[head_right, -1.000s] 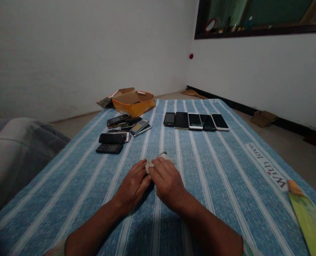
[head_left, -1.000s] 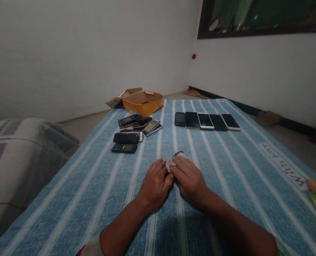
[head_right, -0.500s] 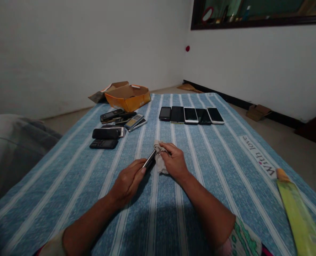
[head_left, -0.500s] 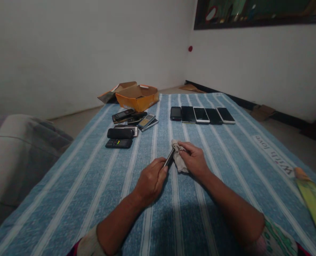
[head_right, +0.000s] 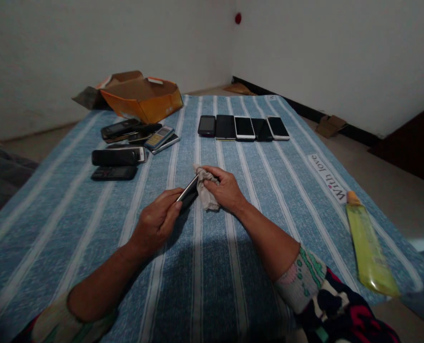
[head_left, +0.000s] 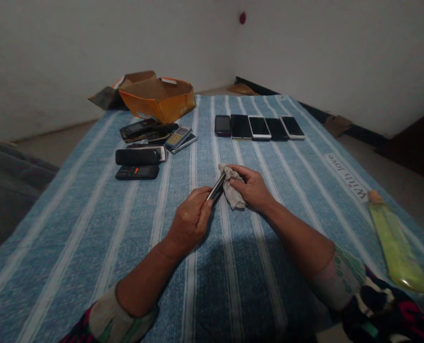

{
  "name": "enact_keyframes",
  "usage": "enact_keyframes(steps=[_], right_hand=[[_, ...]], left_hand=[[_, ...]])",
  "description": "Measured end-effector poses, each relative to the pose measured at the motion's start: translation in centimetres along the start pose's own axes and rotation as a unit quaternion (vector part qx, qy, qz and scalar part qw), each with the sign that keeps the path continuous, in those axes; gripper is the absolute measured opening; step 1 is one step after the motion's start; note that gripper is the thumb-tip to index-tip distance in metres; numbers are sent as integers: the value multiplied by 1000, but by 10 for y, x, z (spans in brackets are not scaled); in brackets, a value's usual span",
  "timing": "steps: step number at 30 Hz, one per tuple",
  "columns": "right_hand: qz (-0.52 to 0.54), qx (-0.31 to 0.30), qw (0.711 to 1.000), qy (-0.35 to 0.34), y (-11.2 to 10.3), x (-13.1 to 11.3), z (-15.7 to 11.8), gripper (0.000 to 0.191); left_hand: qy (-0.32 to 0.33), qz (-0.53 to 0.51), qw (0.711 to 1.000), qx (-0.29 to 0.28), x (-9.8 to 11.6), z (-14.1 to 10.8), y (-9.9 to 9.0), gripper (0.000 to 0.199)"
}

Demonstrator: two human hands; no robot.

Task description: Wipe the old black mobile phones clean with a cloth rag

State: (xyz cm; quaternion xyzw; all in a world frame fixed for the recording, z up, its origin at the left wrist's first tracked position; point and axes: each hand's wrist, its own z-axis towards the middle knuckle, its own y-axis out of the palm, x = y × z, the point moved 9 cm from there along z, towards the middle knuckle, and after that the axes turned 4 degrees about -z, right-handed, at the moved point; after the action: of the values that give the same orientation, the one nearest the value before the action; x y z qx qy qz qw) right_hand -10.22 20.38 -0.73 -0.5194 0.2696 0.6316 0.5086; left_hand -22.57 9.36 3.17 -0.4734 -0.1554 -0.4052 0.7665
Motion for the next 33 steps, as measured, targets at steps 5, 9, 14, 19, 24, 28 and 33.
enact_keyframes(steps=[5, 9, 14, 19, 24, 28, 33], right_hand=[[19, 7, 1000, 22, -4, 9, -1, 35], [26, 14, 999, 16, -5, 10, -1, 35], [16, 13, 1000, 17, -4, 9, -1, 33], [4, 10, 1000, 16, -3, 6, -1, 32], [0, -3, 1000, 11, 0, 3, 1, 31], [-5, -7, 1000, 8, 1, 3, 3, 32], [-24, -5, 1000, -13, 1, 2, 6, 35]], left_hand=[[-13, -7, 1000, 1, -2, -1, 2, 31], [-14, -11, 1000, 14, -3, -1, 1, 31], [-33, -19, 999, 21, -5, 0, 1, 30], [-47, -22, 998, 27, -7, 0, -1, 31], [-64, -12, 998, 19, -9, 0, 0, 33], [-82, 0, 997, 16, -12, 1, 0, 33], [-100, 7, 994, 30, -17, 3, 0, 32]])
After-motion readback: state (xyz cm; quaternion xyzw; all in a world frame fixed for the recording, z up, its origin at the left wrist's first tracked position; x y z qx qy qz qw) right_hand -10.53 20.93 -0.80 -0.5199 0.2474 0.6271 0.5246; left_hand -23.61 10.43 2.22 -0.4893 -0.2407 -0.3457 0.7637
